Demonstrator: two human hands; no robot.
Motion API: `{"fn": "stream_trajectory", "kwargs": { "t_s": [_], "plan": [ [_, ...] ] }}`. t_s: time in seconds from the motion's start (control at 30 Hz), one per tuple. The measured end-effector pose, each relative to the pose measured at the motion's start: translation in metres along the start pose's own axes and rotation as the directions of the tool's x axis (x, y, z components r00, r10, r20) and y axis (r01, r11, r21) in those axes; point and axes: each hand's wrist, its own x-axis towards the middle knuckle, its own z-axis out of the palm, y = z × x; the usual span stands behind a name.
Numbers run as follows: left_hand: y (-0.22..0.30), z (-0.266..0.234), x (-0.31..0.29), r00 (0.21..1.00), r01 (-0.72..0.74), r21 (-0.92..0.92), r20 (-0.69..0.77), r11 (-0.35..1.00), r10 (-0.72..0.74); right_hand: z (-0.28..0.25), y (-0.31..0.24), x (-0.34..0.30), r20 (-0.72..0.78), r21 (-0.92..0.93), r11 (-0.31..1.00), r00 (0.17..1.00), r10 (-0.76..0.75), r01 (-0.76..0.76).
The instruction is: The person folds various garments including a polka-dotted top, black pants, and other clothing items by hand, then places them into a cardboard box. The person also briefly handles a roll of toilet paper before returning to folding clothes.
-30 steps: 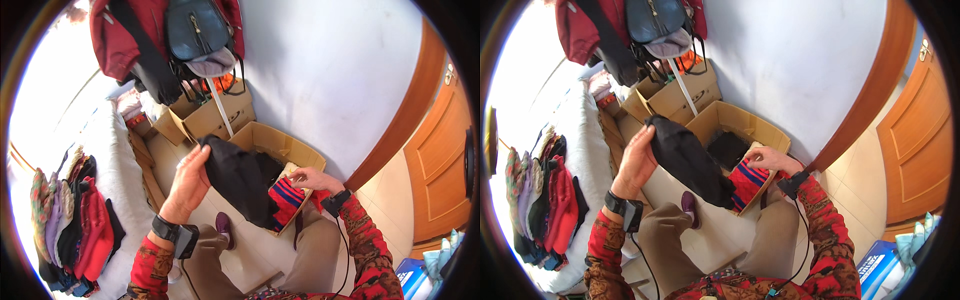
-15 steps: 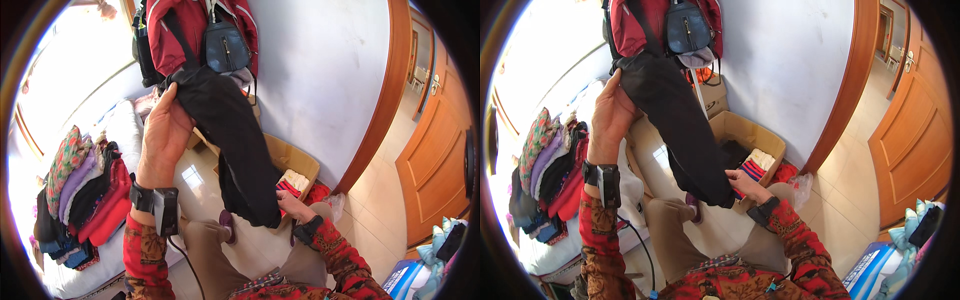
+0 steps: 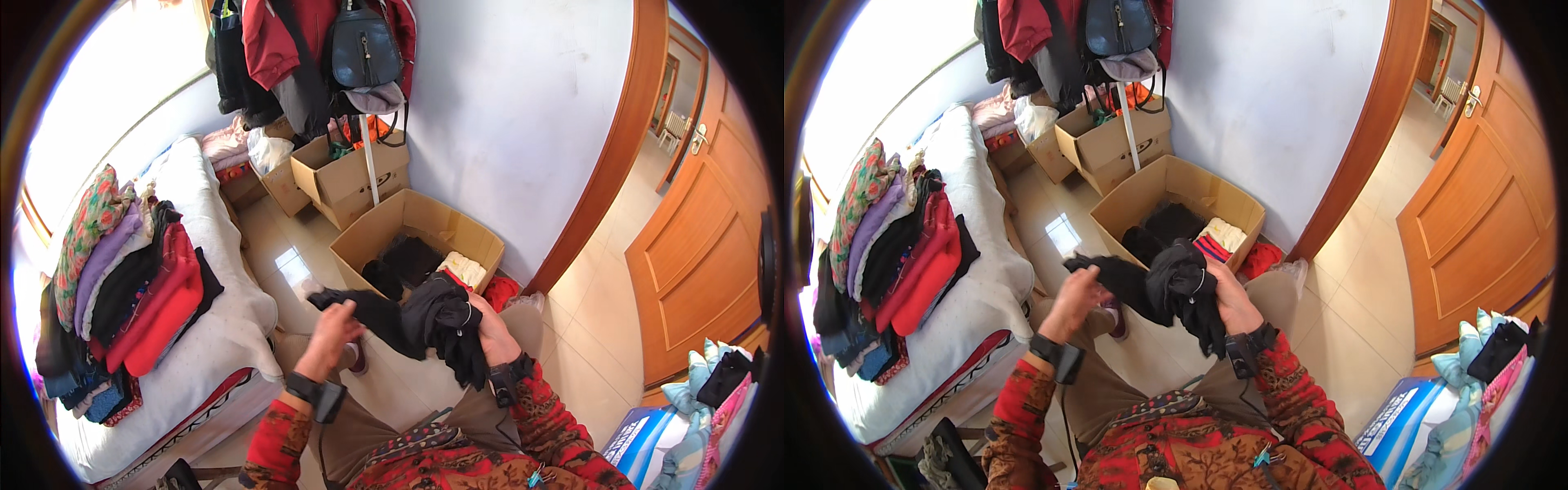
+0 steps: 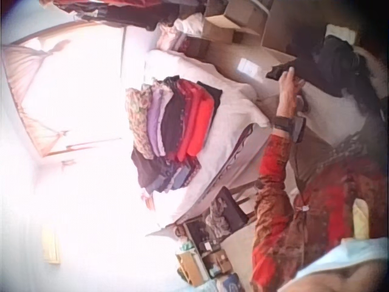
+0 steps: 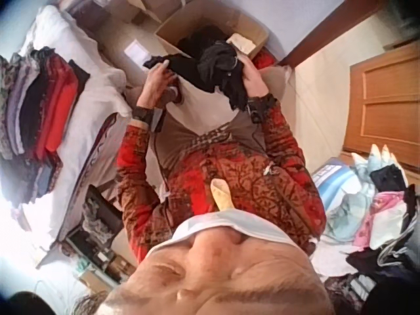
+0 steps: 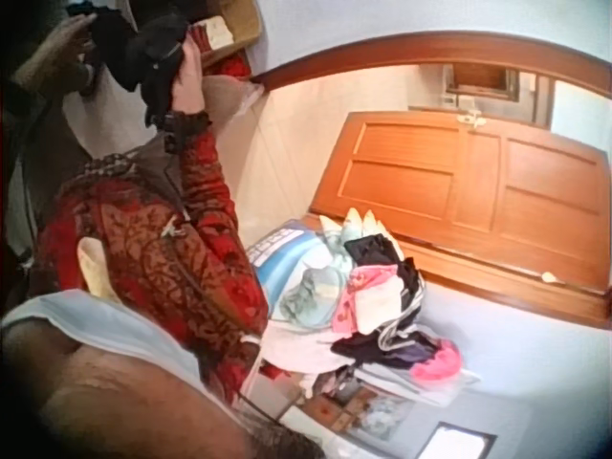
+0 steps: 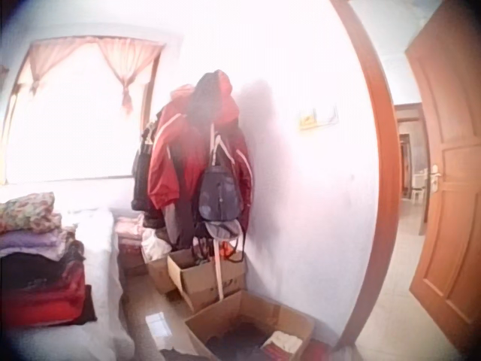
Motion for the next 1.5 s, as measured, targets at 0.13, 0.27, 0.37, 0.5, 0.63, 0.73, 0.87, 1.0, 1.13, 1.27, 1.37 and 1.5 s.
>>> {"fn": "stream_trajectory", "kwargs": {
  "t_s": [0.13, 0.27, 0.37, 0.5, 0.63, 0.73, 0.87, 1.0, 1.13, 1.27, 1.37, 1.5],
  "plan": [
    [-0.007, 0.029, -0.034, 0.916, -0.371, 0.780, 0.217, 0.504, 0.339, 0.008, 0.014, 0.000, 0.087, -0.082, 0.995, 0.995, -0.049, 0.056],
    [0.015, 0.050, -0.052, 0.958, -0.204, 0.362, 0.265, 0.910, 0.109, 0.020, 0.018, -0.003, 0.174, -0.330, 0.944, 0.984, 0.037, 0.023],
    [0.016, 0.062, -0.058, 0.945, 0.028, 0.160, 0.316, 0.987, -0.078, 0.030, 0.029, -0.001, 0.247, -0.673, 0.708, 0.967, -0.058, 0.214],
    [0.001, 0.064, -0.056, 0.955, 0.087, 0.030, 0.282, 0.996, -0.092, 0.034, 0.038, -0.004, 0.254, -0.708, 0.686, 0.967, 0.024, 0.169],
    [-0.020, 0.058, -0.053, 0.949, 0.112, -0.300, 0.314, 0.947, -0.013, 0.030, 0.040, -0.012, 0.271, -0.817, 0.523, 0.962, -0.023, 0.242],
    [-0.026, 0.050, -0.049, 0.949, 0.079, -0.423, 0.308, 0.903, 0.061, 0.025, 0.036, -0.020, 0.267, -0.873, 0.417, 0.964, -0.021, 0.251],
    [-0.021, 0.043, -0.049, 0.932, 0.120, -0.548, 0.349, 0.828, 0.097, 0.014, 0.038, -0.022, 0.164, -0.933, 0.335, 0.984, 0.074, 0.131],
    [-0.006, 0.046, -0.057, 0.921, 0.241, -0.590, 0.390, 0.770, 0.010, 0.003, 0.055, -0.013, 0.178, -0.918, 0.363, 0.984, 0.021, 0.158],
    [0.020, 0.049, -0.069, 0.900, 0.226, -0.501, 0.436, 0.835, 0.019, -0.005, 0.067, 0.000, 0.155, -0.900, 0.384, 0.974, -0.163, 0.207],
    [0.050, 0.054, -0.076, 0.834, 0.148, -0.263, 0.551, 0.953, 0.022, -0.005, 0.067, 0.012, 0.384, -0.883, 0.184, 0.889, -0.249, 0.433],
    [0.072, 0.059, -0.080, 0.800, 0.091, -0.142, 0.600, 0.986, 0.013, 0.003, 0.057, 0.017, 0.423, -0.898, 0.112, 0.904, -0.053, 0.427],
    [0.103, 0.057, -0.081, 0.778, -0.082, 0.052, 0.628, 0.995, 0.031, 0.029, 0.035, 0.014, 0.532, -0.846, -0.003, 0.842, -0.093, 0.534]
  ]
}}
